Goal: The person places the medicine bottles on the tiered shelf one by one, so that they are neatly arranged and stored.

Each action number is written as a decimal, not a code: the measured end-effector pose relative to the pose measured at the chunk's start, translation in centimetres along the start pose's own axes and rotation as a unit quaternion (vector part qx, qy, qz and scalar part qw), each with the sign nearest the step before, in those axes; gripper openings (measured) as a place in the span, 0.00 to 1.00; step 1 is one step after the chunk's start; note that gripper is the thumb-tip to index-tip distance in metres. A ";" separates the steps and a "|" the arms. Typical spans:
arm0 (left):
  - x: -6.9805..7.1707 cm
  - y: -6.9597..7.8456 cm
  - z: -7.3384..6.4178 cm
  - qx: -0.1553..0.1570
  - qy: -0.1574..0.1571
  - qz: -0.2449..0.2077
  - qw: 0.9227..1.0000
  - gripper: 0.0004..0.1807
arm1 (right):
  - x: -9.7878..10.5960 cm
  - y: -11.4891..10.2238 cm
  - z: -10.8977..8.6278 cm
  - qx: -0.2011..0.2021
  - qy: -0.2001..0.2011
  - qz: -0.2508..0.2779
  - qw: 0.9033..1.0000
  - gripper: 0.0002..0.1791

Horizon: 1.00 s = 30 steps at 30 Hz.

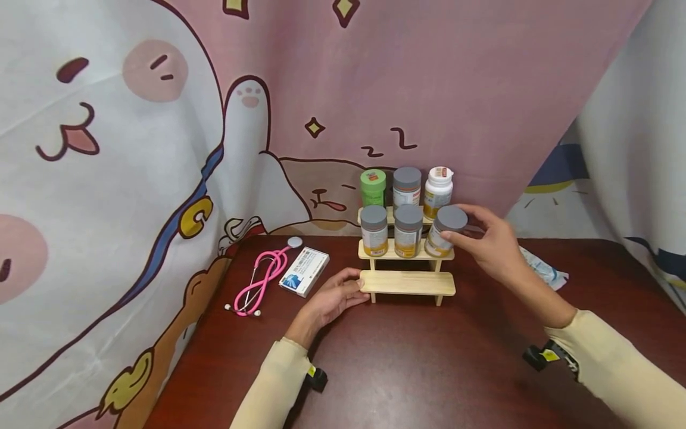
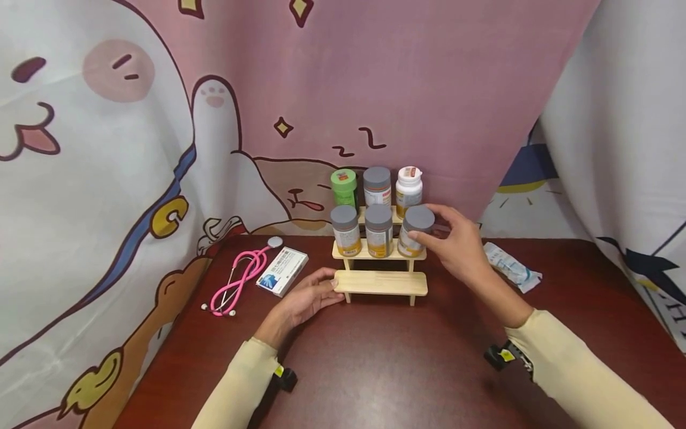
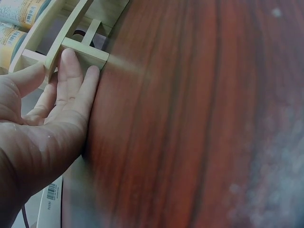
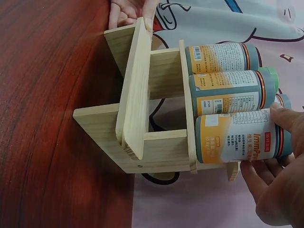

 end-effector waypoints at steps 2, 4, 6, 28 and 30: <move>0.0 0.0 0.1 0.001 0.000 -0.002 1.000 0.13 | 0.0 0.0 0.1 0.005 -0.001 -0.004 1.000 0.33; -0.1 0.0 0.2 -0.001 -0.003 -0.002 1.000 0.13 | 0.0 0.1 0.3 0.006 0.002 -0.009 1.000 0.33; -0.1 -0.1 0.2 -0.001 -0.004 -0.003 1.000 0.13 | 0.0 0.2 0.4 0.009 0.006 -0.015 1.000 0.33; 0.1 0.0 0.0 0.007 -0.007 0.002 1.000 0.16 | -0.6 0.2 0.9 -0.017 -0.003 -0.056 0.998 0.36; 0.1 0.0 0.0 0.008 -0.004 0.000 1.000 0.16 | -0.7 0.2 1.0 -0.015 -0.002 -0.056 0.998 0.35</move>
Point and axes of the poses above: each hand's wrist, its own z-axis towards the middle knuckle, its own x-axis out of the back of the hand, y = z × x, the point moved 3 cm from there along z, towards the middle knuckle, and after that the axes turned 3 degrees about x, right-handed, at the moved point
